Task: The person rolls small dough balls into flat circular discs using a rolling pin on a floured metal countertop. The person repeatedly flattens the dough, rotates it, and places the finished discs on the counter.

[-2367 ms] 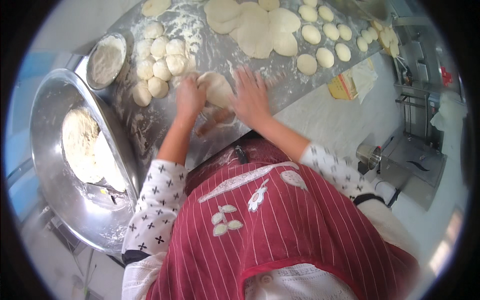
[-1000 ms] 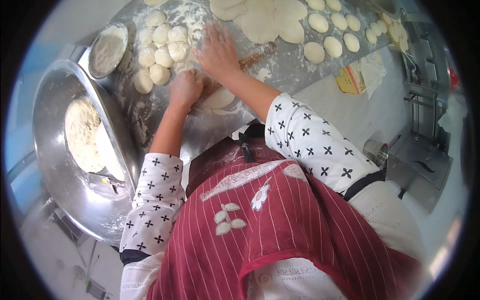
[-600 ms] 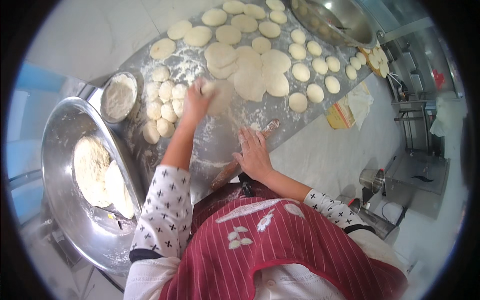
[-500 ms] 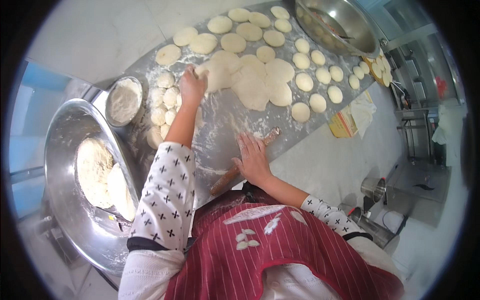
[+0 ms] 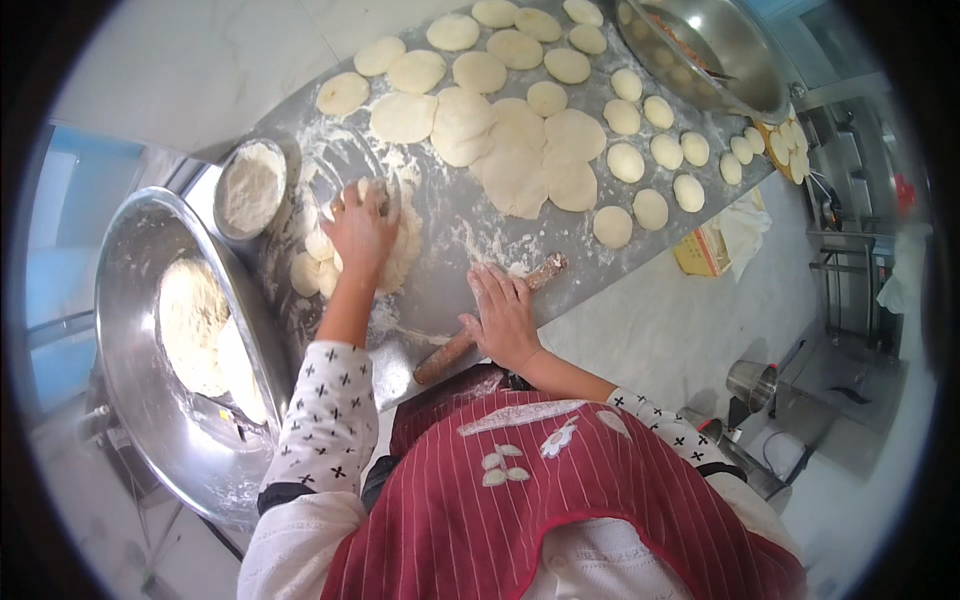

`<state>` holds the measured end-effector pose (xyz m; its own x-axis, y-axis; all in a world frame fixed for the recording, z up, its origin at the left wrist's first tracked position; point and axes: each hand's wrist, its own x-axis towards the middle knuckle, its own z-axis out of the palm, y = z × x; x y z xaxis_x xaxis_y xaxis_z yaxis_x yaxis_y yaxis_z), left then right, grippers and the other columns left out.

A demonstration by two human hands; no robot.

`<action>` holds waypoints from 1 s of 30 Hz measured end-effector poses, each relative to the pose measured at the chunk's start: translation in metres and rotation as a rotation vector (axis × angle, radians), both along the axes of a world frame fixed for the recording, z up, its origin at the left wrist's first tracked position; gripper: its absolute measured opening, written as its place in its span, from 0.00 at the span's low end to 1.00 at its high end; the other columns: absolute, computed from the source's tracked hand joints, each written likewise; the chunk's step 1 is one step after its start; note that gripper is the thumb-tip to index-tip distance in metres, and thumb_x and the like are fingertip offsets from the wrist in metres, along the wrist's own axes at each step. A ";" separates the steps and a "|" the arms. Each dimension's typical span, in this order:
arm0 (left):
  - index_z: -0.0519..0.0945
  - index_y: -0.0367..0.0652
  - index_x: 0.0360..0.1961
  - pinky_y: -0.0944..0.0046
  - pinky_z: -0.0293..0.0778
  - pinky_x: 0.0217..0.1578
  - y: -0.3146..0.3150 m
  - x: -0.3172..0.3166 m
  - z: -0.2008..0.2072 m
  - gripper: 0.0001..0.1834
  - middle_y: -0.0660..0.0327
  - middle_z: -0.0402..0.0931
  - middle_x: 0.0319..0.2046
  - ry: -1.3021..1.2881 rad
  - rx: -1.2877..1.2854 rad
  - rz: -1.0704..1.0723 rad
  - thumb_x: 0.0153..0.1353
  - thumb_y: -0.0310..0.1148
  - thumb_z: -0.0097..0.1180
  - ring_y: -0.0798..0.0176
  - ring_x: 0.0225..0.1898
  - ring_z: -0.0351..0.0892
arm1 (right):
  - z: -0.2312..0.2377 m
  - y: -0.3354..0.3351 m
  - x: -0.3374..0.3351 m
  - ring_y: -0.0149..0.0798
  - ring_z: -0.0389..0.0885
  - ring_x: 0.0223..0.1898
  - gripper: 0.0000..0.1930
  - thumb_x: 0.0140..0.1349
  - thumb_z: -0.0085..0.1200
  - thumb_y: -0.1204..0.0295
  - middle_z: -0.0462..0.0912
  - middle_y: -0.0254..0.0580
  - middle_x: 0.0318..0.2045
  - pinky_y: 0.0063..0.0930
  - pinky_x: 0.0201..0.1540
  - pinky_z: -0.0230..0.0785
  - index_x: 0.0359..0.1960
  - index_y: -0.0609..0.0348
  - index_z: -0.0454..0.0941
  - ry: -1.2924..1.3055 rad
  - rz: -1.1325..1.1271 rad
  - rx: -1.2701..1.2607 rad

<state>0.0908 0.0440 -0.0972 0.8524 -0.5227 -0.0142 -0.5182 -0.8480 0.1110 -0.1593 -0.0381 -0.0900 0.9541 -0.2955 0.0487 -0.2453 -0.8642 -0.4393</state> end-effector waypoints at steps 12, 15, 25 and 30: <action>0.80 0.46 0.43 0.49 0.71 0.44 0.059 -0.058 0.039 0.17 0.53 0.76 0.42 0.059 0.045 -0.126 0.51 0.37 0.64 0.47 0.44 0.76 | -0.003 -0.005 -0.002 0.47 0.58 0.67 0.31 0.61 0.52 0.57 0.66 0.51 0.62 0.44 0.66 0.46 0.60 0.68 0.66 -0.058 0.053 0.037; 0.80 0.42 0.36 0.53 0.73 0.40 0.044 -0.056 0.045 0.10 0.51 0.77 0.35 0.178 -0.200 -0.115 0.51 0.31 0.62 0.47 0.40 0.77 | -0.006 -0.006 -0.005 0.47 0.59 0.66 0.31 0.61 0.52 0.58 0.66 0.51 0.62 0.44 0.66 0.46 0.60 0.68 0.66 -0.057 0.048 0.049; 0.80 0.41 0.37 0.52 0.75 0.41 0.003 -0.045 0.017 0.10 0.48 0.79 0.37 0.199 -0.417 -0.114 0.54 0.33 0.61 0.44 0.38 0.79 | -0.009 -0.005 -0.011 0.47 0.60 0.66 0.30 0.61 0.51 0.58 0.67 0.51 0.61 0.43 0.67 0.46 0.60 0.66 0.67 -0.066 0.033 0.038; 0.70 0.44 0.62 0.31 0.46 0.63 -0.049 -0.058 -0.017 0.33 0.46 0.58 0.66 -0.071 -0.155 -0.165 0.61 0.53 0.51 0.40 0.69 0.52 | -0.010 -0.002 -0.005 0.47 0.61 0.65 0.30 0.61 0.51 0.58 0.67 0.50 0.61 0.44 0.66 0.48 0.60 0.66 0.68 -0.060 0.016 0.025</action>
<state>0.0324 -0.0053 -0.1147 0.7512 -0.6464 0.1338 -0.6596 -0.7267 0.1919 -0.1648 -0.0402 -0.0997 0.9544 -0.2818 0.0985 -0.2038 -0.8562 -0.4747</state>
